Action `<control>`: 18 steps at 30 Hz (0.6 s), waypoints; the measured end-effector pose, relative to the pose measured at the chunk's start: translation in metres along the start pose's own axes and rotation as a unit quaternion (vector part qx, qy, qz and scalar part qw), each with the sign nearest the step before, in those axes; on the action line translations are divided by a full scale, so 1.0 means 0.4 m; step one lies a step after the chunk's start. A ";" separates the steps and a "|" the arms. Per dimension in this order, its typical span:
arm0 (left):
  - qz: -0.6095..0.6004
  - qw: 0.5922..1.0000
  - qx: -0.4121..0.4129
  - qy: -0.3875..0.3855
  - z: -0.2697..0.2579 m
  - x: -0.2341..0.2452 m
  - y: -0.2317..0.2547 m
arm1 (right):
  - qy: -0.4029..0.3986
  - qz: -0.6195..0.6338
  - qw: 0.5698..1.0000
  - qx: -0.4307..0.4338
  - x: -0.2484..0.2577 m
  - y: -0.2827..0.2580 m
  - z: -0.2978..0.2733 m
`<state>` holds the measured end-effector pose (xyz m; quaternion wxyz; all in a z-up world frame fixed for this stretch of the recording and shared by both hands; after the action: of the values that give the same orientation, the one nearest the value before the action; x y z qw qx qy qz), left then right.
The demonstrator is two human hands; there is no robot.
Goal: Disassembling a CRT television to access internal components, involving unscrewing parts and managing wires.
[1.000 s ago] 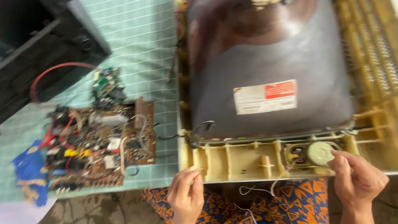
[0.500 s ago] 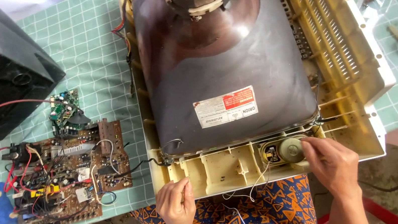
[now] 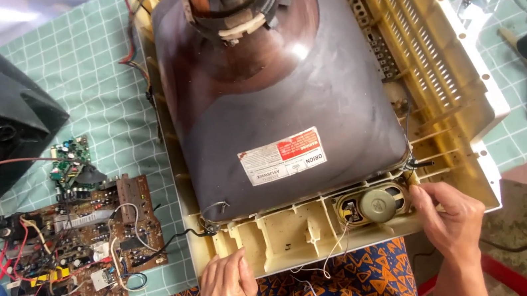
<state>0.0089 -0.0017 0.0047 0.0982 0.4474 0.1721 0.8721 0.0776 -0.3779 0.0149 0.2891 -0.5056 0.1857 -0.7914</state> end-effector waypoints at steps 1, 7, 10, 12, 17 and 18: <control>0.004 1.000 -0.006 0.007 -0.001 -0.001 -0.001 | 0.020 0.010 0.999 -0.025 0.002 -0.002 -0.003; 0.018 1.000 -0.011 0.013 -0.033 -0.024 -0.029 | 0.126 0.088 0.988 -0.024 0.016 0.053 -0.017; 0.018 0.999 -0.018 0.019 -0.024 -0.023 -0.022 | 0.142 0.037 0.989 -0.010 0.010 0.083 -0.019; 0.015 0.999 -0.022 0.023 -0.008 -0.015 -0.006 | 0.139 0.026 0.990 0.008 0.006 0.080 -0.012; 0.013 0.999 -0.030 0.032 0.031 0.004 0.040 | 0.166 0.054 0.983 -0.050 0.019 0.029 0.021; 0.009 0.999 -0.033 0.032 0.024 0.000 0.034 | 0.170 0.051 0.983 -0.051 0.028 0.033 0.022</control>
<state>0.0164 -0.0121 0.0149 0.0998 0.4172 0.1424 0.8920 0.0858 -0.3951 0.0185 0.2669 -0.3676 0.2982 -0.8395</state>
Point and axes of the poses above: each hand's wrist, its own z-axis towards the middle knuckle, its own x-axis out of the back of the hand, y = z × x, the point moved 1 cm from there along z, towards the middle knuckle, and after that the axes turned 11 degrees about x, right-handed, at the moved point
